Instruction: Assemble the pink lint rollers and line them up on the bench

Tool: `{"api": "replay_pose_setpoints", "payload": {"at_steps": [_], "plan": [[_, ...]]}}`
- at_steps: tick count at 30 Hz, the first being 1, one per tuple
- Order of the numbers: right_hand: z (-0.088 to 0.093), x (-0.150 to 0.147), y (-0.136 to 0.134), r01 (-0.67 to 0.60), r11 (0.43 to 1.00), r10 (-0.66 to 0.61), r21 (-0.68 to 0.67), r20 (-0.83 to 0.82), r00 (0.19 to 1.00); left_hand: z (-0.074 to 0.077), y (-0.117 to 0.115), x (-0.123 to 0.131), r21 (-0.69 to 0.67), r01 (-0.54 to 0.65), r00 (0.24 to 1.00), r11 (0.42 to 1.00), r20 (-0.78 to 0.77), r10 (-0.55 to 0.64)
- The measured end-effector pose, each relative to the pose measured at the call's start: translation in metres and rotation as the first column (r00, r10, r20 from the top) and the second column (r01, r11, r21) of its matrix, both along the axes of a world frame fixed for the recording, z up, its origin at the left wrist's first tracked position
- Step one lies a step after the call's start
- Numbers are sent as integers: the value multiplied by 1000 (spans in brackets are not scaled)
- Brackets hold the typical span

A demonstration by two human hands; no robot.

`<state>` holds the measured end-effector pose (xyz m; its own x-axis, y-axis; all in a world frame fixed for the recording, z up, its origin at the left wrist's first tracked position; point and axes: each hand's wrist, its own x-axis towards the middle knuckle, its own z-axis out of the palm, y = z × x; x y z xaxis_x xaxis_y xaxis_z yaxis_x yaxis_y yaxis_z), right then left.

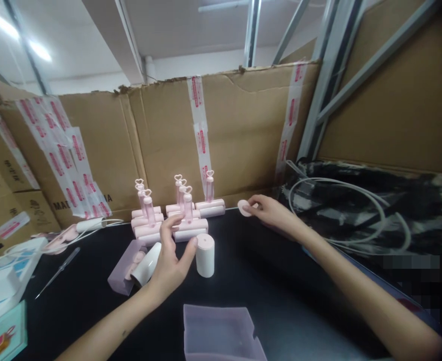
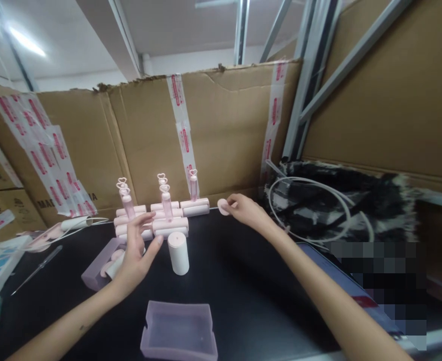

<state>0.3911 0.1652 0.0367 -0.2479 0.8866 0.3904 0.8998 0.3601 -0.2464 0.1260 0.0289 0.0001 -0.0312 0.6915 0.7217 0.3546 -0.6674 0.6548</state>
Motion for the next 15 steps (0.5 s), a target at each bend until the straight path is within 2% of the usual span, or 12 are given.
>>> {"api": "replay_pose_setpoints", "payload": {"at_steps": [2, 3, 4, 6, 7, 9, 12, 15], "plan": [[18, -8, -19, -149, 989, 149, 16, -210, 966, 8, -5, 0, -7, -26, 999, 1000, -45, 25], [24, -14, -31, -237, 971, 236, 42, -360, 903, 11, -6, 0, -19, -33, 996, 999, -84, 32], [29, -22, -44, -320, 944, 313, 78, -521, 794, 14, -7, 0, -25, -38, 991, 999, -133, 34], [32, -41, -71, -455, 880, 388, 137, -760, 522, 19, -7, 3, 12, -47, 966, 999, -253, 48], [31, -50, -83, -513, 846, 388, 142, -824, 412, 20, -5, 5, 55, -49, 947, 997, -315, 64], [26, -68, -104, -634, 764, 351, 121, -902, 251, 21, 2, 8, 160, -53, 902, 986, -415, 116], [18, -84, -123, -746, 659, 283, 95, -950, 130, 18, 17, 9, 231, -52, 862, 972, -481, 161], [15, -86, -123, -794, 604, 259, 64, -959, 120, 13, 29, 2, 197, -36, 878, 980, -462, 125]]}}
